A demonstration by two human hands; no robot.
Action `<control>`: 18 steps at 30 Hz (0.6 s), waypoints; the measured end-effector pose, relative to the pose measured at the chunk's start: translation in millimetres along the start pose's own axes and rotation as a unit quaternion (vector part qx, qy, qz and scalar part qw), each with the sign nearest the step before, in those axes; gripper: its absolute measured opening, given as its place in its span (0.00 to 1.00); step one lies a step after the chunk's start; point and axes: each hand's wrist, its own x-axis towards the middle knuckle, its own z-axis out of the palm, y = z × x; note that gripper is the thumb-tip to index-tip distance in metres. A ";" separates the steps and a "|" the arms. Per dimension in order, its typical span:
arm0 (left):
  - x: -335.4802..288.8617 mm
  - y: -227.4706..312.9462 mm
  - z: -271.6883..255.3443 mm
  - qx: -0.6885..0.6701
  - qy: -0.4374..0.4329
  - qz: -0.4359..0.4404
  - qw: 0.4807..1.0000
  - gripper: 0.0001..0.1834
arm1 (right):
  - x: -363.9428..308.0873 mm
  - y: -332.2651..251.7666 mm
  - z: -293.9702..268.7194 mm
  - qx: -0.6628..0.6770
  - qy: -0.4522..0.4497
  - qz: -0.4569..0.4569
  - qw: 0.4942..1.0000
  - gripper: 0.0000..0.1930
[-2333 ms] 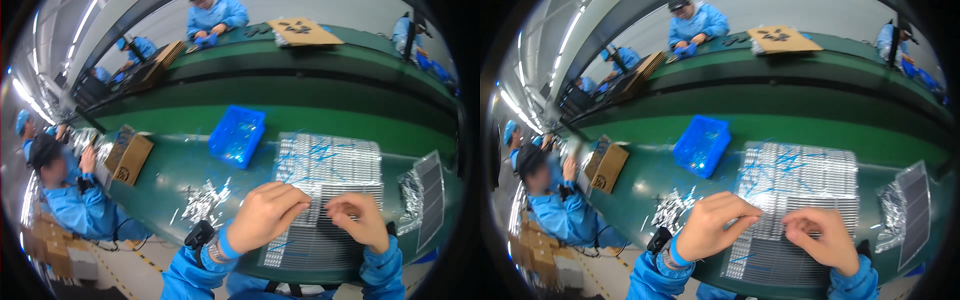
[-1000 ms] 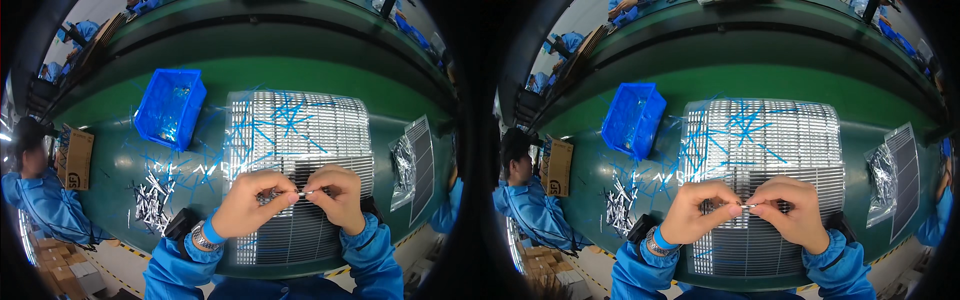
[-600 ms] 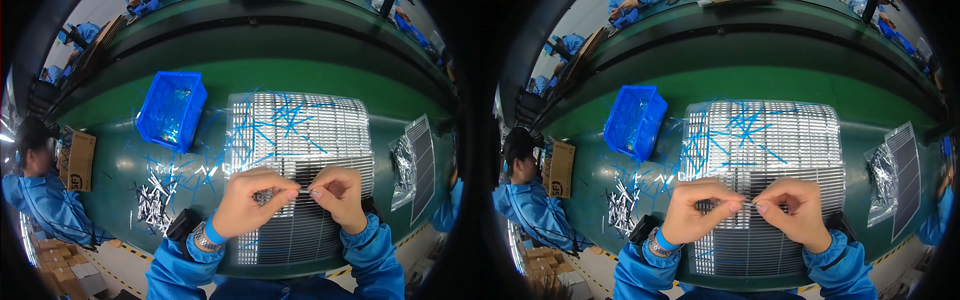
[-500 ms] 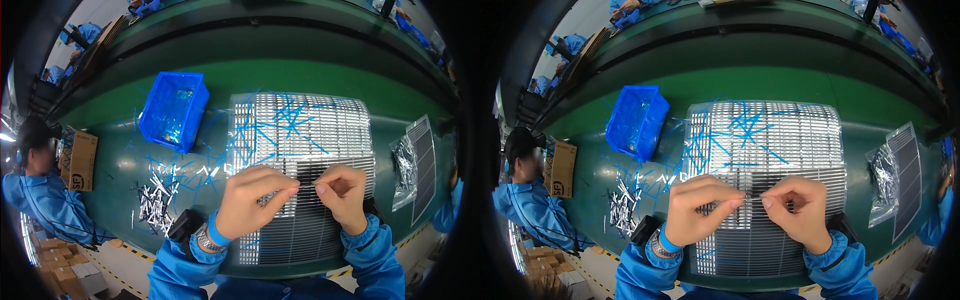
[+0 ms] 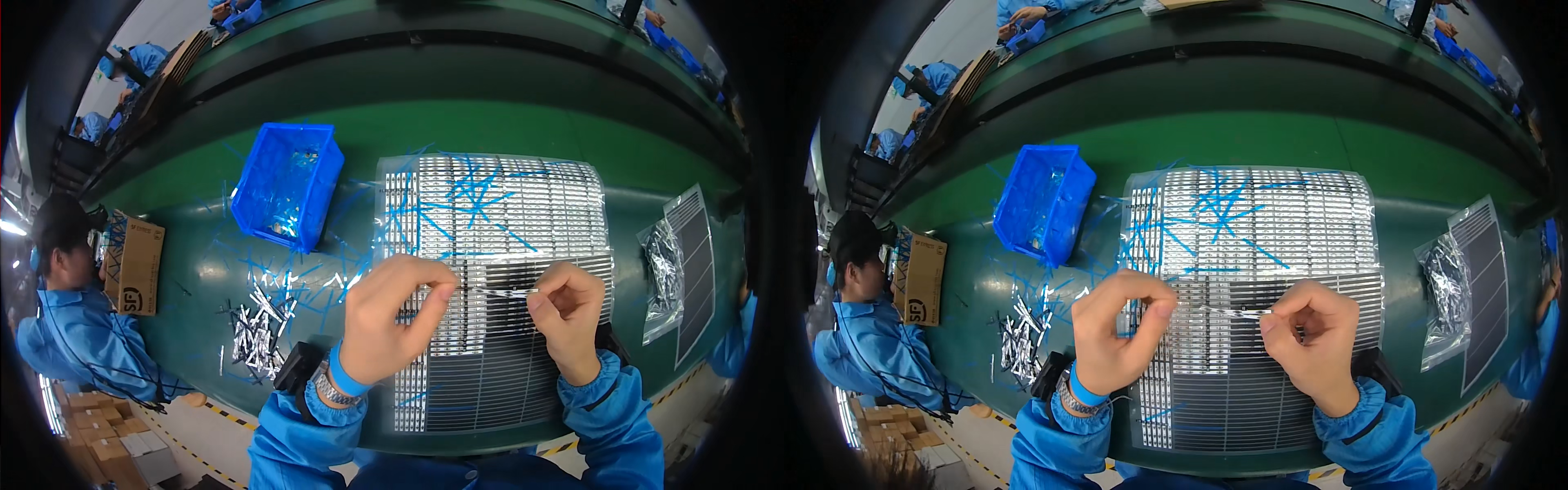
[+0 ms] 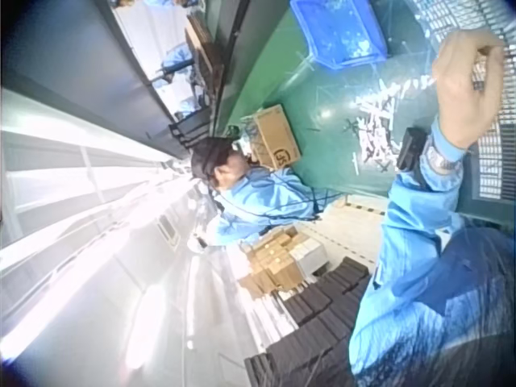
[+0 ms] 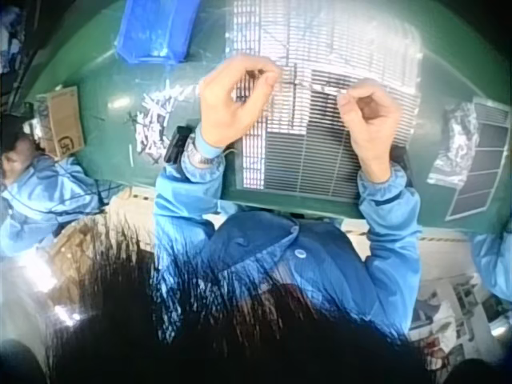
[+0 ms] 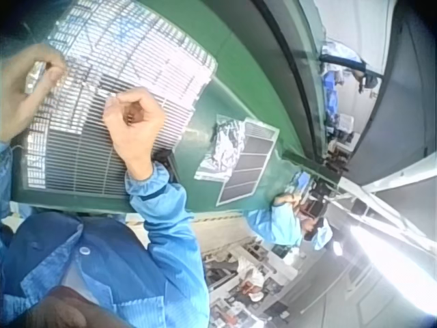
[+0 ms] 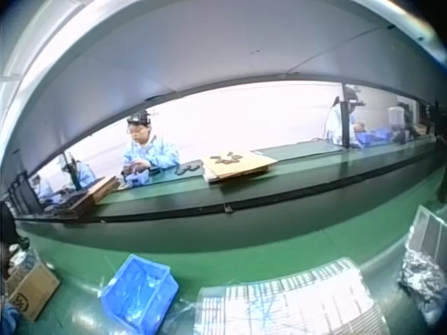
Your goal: The recorder is assembling small electronic components, specifically placing thin silver strips onto a grid.
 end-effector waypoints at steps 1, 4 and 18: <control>0.7 -1.5 -1.8 0.003 -0.011 -0.005 1.000 0.14 | -0.1 0.5 -0.1 -0.008 0.002 0.002 1.000 0.08; 6.4 3.6 3.0 -0.005 -0.030 0.018 0.999 0.16 | -1.7 3.2 0.7 -0.011 -0.013 0.012 1.000 0.08; -3.1 5.3 13.7 0.037 -0.036 0.111 0.992 0.12 | 1.8 1.0 0.5 -0.024 -0.100 0.035 0.994 0.05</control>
